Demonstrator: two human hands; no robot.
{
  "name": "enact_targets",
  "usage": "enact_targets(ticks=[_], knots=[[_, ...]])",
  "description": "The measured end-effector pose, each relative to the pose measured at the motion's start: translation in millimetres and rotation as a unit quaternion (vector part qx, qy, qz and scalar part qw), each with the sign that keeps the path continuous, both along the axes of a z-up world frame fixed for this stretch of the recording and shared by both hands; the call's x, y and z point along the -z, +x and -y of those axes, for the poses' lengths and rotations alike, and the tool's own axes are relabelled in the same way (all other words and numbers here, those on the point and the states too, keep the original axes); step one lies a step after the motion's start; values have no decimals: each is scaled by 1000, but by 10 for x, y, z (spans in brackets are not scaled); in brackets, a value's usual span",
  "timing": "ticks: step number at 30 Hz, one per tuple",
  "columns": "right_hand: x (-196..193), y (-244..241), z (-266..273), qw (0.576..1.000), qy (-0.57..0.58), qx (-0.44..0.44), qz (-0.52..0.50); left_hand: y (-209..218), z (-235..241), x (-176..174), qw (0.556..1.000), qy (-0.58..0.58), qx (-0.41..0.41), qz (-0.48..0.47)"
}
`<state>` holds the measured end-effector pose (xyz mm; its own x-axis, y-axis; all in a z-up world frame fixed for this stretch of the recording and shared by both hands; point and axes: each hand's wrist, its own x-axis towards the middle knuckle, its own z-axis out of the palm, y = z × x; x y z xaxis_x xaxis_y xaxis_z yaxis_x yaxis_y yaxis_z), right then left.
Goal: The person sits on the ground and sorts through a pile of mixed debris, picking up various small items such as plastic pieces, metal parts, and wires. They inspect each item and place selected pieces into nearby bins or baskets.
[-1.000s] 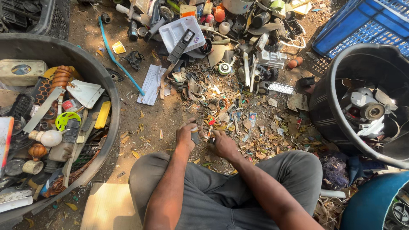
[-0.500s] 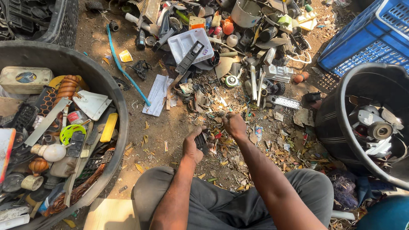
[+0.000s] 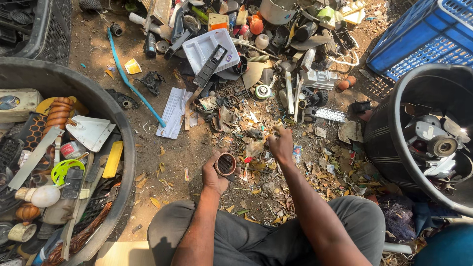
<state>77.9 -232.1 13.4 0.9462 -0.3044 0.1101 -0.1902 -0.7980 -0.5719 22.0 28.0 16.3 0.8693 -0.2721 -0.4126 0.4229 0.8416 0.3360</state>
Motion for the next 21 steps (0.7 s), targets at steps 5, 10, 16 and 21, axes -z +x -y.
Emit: enact_targets(ticks=[5,10,16,21], knots=[[153,116,289,974,21,-64,-214,15,-15,57,1000,7,3,11],[122,-129,188,958,239,56,-146,49,11,156,999,33,7,-14],[-444,-141,100,892,436,81,-90,62,39,58,998,51,29,-17],[-1065,-447,-749,929,231,-213,-193,25,35,52,995,50,66,-46]])
